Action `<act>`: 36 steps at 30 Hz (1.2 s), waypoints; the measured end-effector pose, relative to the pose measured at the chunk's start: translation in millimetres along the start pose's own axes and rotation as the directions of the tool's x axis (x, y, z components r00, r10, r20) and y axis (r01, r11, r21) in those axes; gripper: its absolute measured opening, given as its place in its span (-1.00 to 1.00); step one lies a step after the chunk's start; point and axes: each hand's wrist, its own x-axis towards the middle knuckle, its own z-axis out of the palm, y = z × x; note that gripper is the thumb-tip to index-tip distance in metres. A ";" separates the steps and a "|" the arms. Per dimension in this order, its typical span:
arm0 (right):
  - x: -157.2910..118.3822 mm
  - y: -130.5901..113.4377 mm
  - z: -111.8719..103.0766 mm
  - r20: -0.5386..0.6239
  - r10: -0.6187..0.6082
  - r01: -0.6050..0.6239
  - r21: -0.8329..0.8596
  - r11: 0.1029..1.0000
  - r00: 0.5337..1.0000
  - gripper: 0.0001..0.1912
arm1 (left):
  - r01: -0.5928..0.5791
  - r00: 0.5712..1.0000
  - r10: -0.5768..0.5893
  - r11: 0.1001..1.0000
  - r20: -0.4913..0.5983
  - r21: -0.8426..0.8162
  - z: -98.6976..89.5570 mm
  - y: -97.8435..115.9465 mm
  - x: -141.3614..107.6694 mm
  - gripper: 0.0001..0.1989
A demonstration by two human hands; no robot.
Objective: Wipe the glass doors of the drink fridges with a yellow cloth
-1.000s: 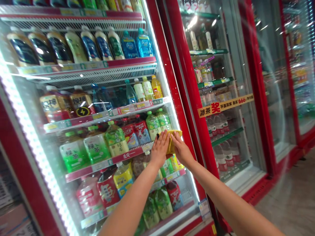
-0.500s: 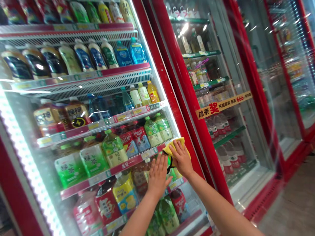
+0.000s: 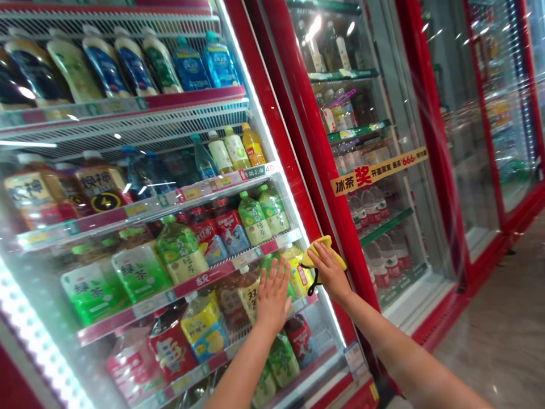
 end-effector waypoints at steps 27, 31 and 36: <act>-37.2 -20.0 4.1 0.115 -0.061 0.062 -0.008 0.998 0.991 -0.34 | 0.067 0.998 -0.067 0.998 -0.022 0.013 6.3 -20.5 -58.7 0.13; -6.3 -19.5 12.9 -0.074 0.139 -0.139 0.003 0.990 0.988 -0.35 | 0.101 0.994 -0.102 0.995 -0.039 -0.011 7.9 -29.5 -76.0 0.13; -19.0 -65.0 28.2 0.046 0.071 -0.069 -0.043 0.997 0.996 -0.35 | 0.100 0.995 -0.101 0.994 -0.006 -0.035 17.4 -33.3 -82.0 0.08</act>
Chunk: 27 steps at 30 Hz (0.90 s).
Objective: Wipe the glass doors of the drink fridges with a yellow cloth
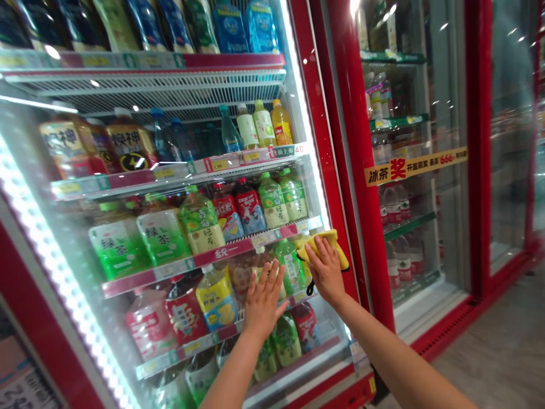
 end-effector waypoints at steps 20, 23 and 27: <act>-22.0 -19.4 -9.7 0.077 -0.078 0.073 0.059 0.996 0.994 -0.27 | 0.157 0.985 -0.158 0.987 0.070 0.018 -15.1 -23.4 -54.8 0.10; 2.3 -42.4 4.6 -0.054 0.065 -0.061 0.078 0.995 0.996 -0.27 | 0.164 0.983 -0.164 0.986 0.084 0.014 -10.8 -34.3 -61.1 0.13; -8.2 -81.7 13.1 0.067 -0.026 0.023 0.050 0.998 0.997 -0.26 | 0.148 0.984 -0.148 0.989 0.098 0.000 -9.1 -35.4 -60.5 0.16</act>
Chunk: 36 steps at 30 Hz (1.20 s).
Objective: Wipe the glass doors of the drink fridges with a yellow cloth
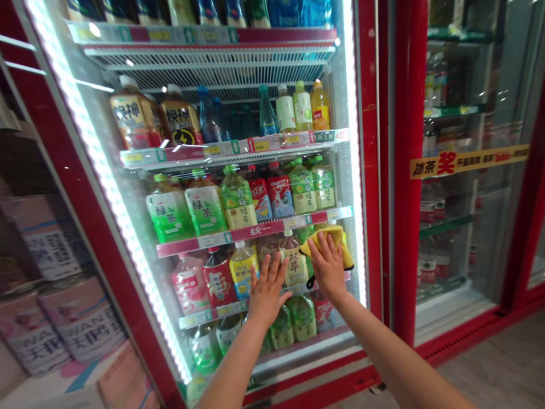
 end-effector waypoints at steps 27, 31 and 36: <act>-3.3 -98.9 28.3 -0.008 -0.054 0.054 0.011 0.998 0.999 -0.25 | 0.177 0.978 -0.175 0.984 0.113 -0.011 -37.0 -72.3 -72.2 0.19; -29.1 -105.5 21.0 0.190 -0.304 0.298 0.060 0.953 0.934 -0.27 | 0.180 0.978 -0.177 0.984 0.114 -0.014 -36.1 -72.1 -74.2 0.19; -18.5 -80.2 11.3 0.032 -0.216 0.210 0.143 0.967 0.976 -0.40 | 0.150 0.980 -0.144 0.988 0.137 -0.035 -37.3 -74.6 -78.2 0.12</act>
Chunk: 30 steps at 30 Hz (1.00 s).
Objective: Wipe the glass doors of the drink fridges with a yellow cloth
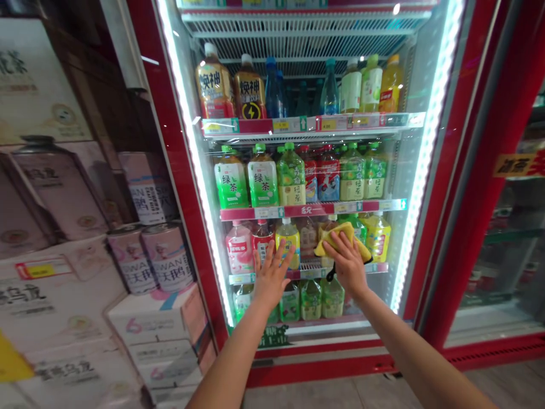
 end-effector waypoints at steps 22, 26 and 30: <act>26.4 -77.3 39.1 0.086 -0.111 0.117 -0.064 0.991 0.990 -0.29 | 0.262 0.950 -0.271 0.962 -0.154 -0.077 16.8 -24.9 -45.0 0.26; 10.4 -53.1 24.2 0.124 -0.223 0.231 -0.052 0.972 0.967 -0.34 | 0.249 0.953 -0.255 0.967 -0.161 -0.059 13.4 -30.5 -43.6 0.29; 28.5 -68.9 37.5 -0.040 -0.004 0.000 -0.116 0.993 0.999 -0.38 | 0.238 0.958 -0.245 0.969 -0.148 -0.062 9.1 -40.0 -41.6 0.26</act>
